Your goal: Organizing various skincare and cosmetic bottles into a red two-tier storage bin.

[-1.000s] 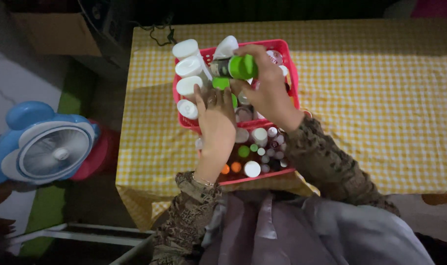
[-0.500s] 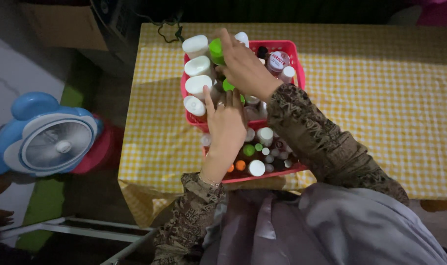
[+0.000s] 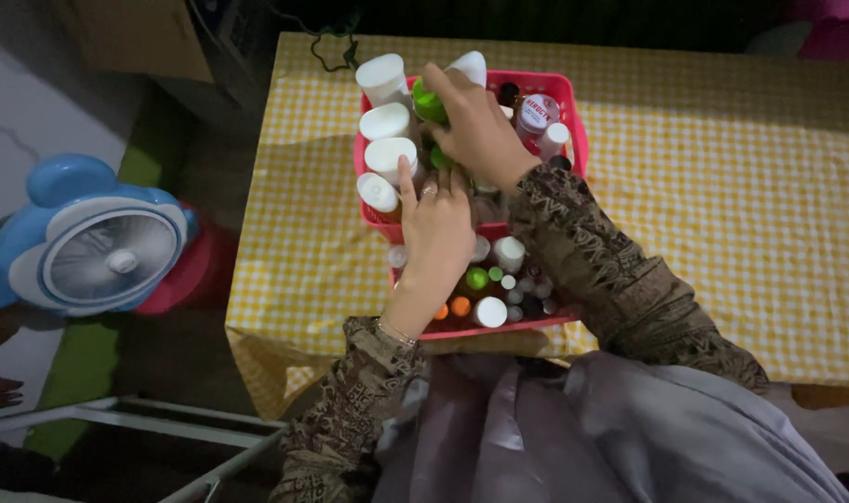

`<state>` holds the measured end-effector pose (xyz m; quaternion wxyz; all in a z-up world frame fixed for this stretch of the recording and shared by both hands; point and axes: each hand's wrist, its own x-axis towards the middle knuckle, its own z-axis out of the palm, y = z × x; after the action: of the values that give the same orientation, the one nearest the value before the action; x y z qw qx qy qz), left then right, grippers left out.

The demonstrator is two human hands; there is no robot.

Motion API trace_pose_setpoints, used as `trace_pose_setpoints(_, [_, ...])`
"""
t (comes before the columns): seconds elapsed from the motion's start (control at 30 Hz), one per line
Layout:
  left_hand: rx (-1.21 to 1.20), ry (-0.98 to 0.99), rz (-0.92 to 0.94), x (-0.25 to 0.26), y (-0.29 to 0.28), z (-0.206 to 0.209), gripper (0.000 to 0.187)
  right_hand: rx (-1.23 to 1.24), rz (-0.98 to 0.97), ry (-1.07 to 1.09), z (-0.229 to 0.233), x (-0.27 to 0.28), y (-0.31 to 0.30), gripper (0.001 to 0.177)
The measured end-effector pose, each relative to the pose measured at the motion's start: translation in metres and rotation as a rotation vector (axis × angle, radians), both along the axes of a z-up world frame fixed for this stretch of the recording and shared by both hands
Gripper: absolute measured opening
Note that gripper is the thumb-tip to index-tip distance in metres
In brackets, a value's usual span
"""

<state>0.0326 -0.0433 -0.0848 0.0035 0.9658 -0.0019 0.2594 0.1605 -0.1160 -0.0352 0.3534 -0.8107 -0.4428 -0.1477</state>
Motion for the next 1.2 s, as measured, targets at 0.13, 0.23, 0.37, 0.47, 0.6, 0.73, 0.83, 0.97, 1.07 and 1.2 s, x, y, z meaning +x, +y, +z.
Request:
trace_pose_setpoints(0.13, [0.010, 0.060, -0.008, -0.001, 0.003, 0.000, 0.049, -0.018, -0.054, -0.044, -0.007, 0.010, 0.006, 0.062])
trace_pose_setpoints(0.23, [-0.009, 0.036, -0.016, -0.003, 0.003, 0.000, 0.051, -0.030, -0.081, -0.086, -0.011, 0.013, 0.009, 0.068])
trace_pose_setpoints(0.37, [-0.021, 0.032, -0.024, -0.003, 0.003, -0.001, 0.048, -0.065, -0.143, -0.031, -0.013, 0.015, 0.011, 0.067])
trace_pose_setpoints(0.47, [-0.029, 0.041, -0.030, -0.003, 0.003, -0.003, 0.050, -0.112, -0.158, -0.070, -0.016, 0.014, 0.011, 0.067])
trace_pose_setpoints(0.6, [-0.034, 0.056, -0.037, -0.004, 0.005, -0.001, 0.050, -0.079, -0.106, -0.101, -0.012, 0.006, 0.008, 0.060])
trace_pose_setpoints(0.73, [-0.054, 0.018, -0.036, -0.004, 0.003, 0.001, 0.043, -0.131, -0.192, -0.189, -0.022, 0.005, 0.004, 0.058])
trace_pose_setpoints(0.83, [-0.069, 0.030, -0.056, -0.005, 0.005, 0.005, 0.040, -0.163, -0.255, -0.303, -0.020, 0.002, 0.003, 0.045])
trace_pose_setpoints(0.97, [-0.104, 0.005, -0.065, -0.005, 0.004, 0.009, 0.040, -0.104, -0.209, -0.291, -0.013, -0.003, 0.001, 0.037])
trace_pose_setpoints(1.07, [-0.142, 0.007, -0.081, -0.007, 0.005, 0.011, 0.041, -0.066, -0.250, -0.243, -0.016, -0.001, 0.000, 0.031])
trace_pose_setpoints(1.2, [-0.096, 0.009, -0.056, -0.005, 0.004, 0.006, 0.036, -0.081, -0.260, -0.287, -0.024, 0.006, -0.006, 0.033])
